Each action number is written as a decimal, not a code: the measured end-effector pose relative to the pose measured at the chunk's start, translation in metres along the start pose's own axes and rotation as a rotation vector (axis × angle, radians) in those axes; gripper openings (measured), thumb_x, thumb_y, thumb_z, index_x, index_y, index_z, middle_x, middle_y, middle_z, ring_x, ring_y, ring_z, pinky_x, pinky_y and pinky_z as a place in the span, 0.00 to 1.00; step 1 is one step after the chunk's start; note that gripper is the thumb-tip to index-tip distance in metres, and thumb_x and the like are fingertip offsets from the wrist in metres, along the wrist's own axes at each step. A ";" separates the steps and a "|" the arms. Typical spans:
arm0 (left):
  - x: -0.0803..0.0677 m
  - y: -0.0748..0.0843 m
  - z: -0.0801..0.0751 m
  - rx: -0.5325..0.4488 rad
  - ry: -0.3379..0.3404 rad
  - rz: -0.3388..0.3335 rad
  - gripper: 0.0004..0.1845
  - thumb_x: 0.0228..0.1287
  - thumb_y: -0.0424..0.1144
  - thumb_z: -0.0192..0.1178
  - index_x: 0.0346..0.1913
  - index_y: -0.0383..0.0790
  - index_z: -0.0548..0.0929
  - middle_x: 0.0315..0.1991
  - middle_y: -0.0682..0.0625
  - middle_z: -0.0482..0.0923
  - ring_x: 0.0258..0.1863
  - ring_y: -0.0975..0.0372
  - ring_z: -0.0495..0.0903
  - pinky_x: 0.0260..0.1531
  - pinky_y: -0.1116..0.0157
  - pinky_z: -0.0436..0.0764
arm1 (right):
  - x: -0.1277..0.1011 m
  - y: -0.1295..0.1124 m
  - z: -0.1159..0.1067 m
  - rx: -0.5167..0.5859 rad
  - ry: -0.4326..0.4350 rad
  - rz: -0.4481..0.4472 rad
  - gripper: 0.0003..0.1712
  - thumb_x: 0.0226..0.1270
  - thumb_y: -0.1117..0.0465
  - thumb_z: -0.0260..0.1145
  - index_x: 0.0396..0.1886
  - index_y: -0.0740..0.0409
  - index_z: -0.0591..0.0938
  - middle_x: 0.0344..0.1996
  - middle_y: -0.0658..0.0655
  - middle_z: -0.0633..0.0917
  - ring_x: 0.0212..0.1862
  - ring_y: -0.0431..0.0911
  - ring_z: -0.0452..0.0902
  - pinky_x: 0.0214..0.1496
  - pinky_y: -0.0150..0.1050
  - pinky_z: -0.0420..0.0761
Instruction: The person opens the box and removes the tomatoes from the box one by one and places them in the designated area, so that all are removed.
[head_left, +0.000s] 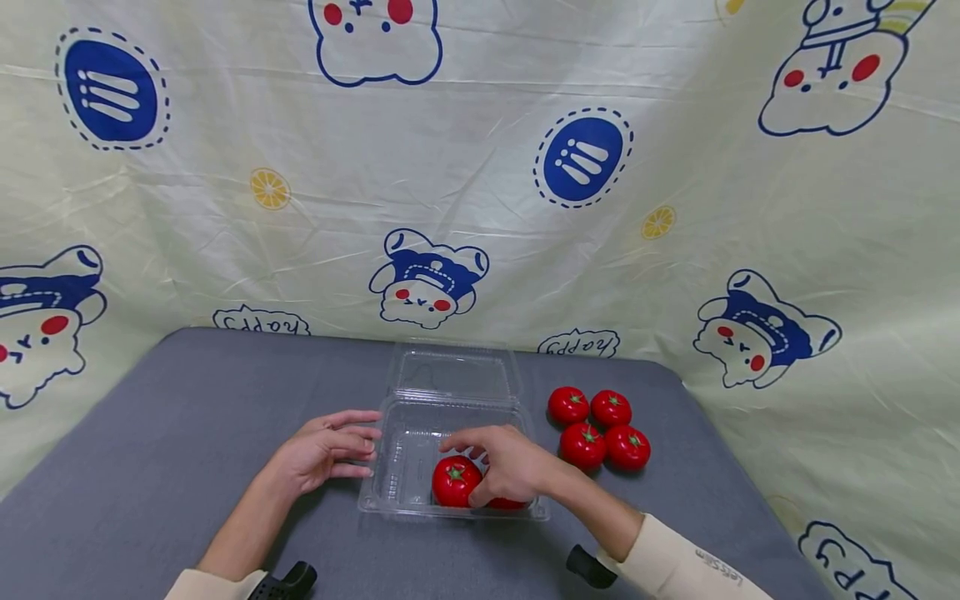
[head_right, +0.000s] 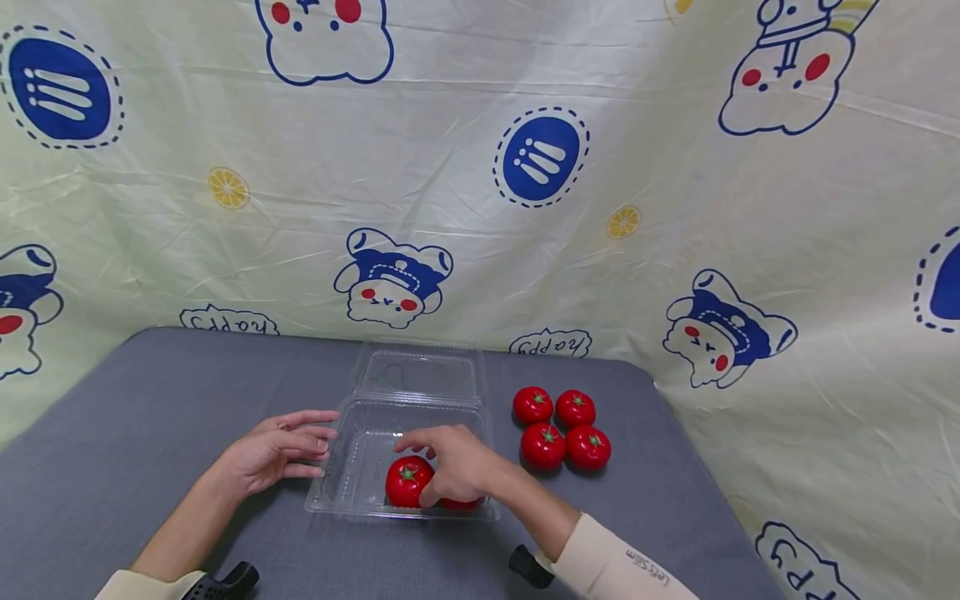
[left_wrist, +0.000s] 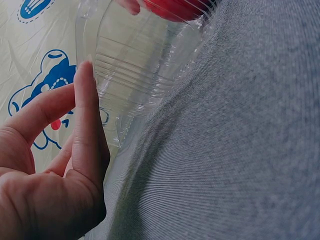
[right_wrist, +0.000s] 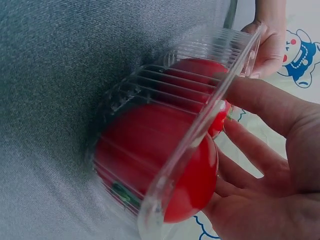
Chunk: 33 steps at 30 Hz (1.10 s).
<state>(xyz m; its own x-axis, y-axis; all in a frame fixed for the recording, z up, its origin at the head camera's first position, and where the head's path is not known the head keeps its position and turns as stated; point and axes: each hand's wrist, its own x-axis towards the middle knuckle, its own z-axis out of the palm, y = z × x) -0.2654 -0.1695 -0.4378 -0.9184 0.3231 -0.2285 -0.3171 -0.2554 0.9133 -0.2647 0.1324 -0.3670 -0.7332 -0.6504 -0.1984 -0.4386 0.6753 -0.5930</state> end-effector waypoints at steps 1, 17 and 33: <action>0.000 0.000 0.000 0.000 -0.006 0.003 0.31 0.61 0.23 0.63 0.69 0.33 0.73 0.44 0.49 0.85 0.34 0.61 0.87 0.36 0.59 0.90 | 0.000 0.000 0.001 -0.003 0.001 -0.002 0.38 0.48 0.63 0.80 0.64 0.47 0.81 0.56 0.52 0.83 0.56 0.51 0.77 0.50 0.42 0.84; -0.001 0.001 0.000 0.003 -0.028 0.014 0.31 0.62 0.24 0.63 0.70 0.32 0.71 0.44 0.49 0.85 0.35 0.61 0.87 0.36 0.59 0.90 | 0.003 0.000 0.006 -0.024 0.028 0.012 0.37 0.49 0.61 0.80 0.63 0.51 0.81 0.52 0.53 0.85 0.53 0.48 0.78 0.50 0.43 0.85; 0.000 0.001 0.000 0.003 -0.013 0.009 0.31 0.62 0.23 0.63 0.70 0.32 0.72 0.43 0.49 0.85 0.34 0.61 0.87 0.35 0.59 0.90 | 0.005 0.002 0.009 -0.027 0.035 0.032 0.36 0.49 0.60 0.80 0.62 0.51 0.82 0.51 0.53 0.85 0.51 0.48 0.77 0.48 0.44 0.85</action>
<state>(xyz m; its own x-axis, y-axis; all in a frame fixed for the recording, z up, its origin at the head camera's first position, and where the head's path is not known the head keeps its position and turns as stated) -0.2656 -0.1701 -0.4373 -0.9180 0.3326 -0.2161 -0.3082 -0.2554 0.9164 -0.2648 0.1269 -0.3760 -0.7646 -0.6160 -0.1898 -0.4280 0.7053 -0.5651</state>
